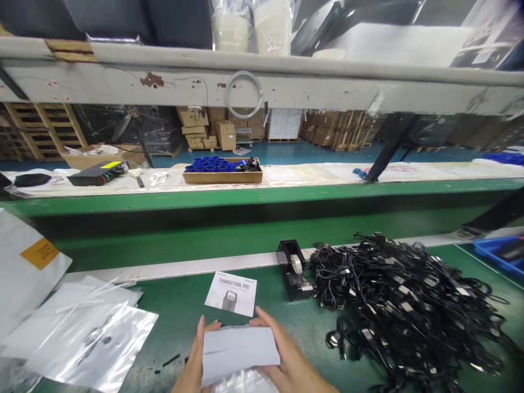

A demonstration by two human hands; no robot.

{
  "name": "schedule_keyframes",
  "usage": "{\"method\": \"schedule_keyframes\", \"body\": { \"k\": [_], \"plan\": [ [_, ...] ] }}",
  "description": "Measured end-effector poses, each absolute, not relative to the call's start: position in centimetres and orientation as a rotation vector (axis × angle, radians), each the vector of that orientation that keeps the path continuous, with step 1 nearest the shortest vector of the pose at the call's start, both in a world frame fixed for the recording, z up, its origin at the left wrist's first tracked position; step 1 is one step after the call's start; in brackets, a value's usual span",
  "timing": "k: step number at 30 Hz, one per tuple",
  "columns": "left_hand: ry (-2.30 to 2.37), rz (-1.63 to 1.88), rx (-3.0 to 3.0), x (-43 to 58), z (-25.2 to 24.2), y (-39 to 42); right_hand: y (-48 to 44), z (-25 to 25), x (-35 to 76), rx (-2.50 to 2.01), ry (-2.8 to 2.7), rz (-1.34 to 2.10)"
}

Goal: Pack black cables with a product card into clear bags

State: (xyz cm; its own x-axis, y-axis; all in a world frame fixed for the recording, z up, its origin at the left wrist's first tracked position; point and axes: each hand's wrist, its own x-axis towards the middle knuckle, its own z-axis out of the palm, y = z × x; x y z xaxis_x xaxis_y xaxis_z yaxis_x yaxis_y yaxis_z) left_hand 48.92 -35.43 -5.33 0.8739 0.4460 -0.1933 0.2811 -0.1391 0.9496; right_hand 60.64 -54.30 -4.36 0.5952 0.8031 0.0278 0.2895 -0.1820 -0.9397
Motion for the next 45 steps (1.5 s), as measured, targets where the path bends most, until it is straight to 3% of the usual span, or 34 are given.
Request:
{"method": "schedule_keyframes", "body": {
  "k": [5,9,21,27,31,40,45],
  "plan": [
    [0.536,-0.135,1.587,52.2,-0.5,-32.7,-50.9,-2.2,64.0,-1.710,-0.460,0.715],
    [0.569,-0.183,1.567,55.6,1.7,-30.6,-48.3,-2.0,66.4,-1.751,-0.470,0.677],
    [0.594,-0.112,1.713,56.8,0.2,-29.6,-50.1,-2.3,65.8,-1.782,-0.377,0.721],
    [0.639,-0.085,1.661,56.6,0.0,-29.6,-51.9,-1.4,63.9,-1.249,-0.062,0.975],
    [0.705,-0.072,1.577,56.0,-0.2,-30.7,-51.2,-0.6,64.1,-1.221,-0.066,0.982],
    [0.661,0.147,1.576,55.9,-2.6,-34.9,-50.5,-1.7,65.4,-1.594,-0.387,0.724],
    [0.646,0.342,1.702,51.1,-0.3,-35.2,-52.1,-5.0,63.6,-2.093,-0.972,-0.036]
  ]
}}
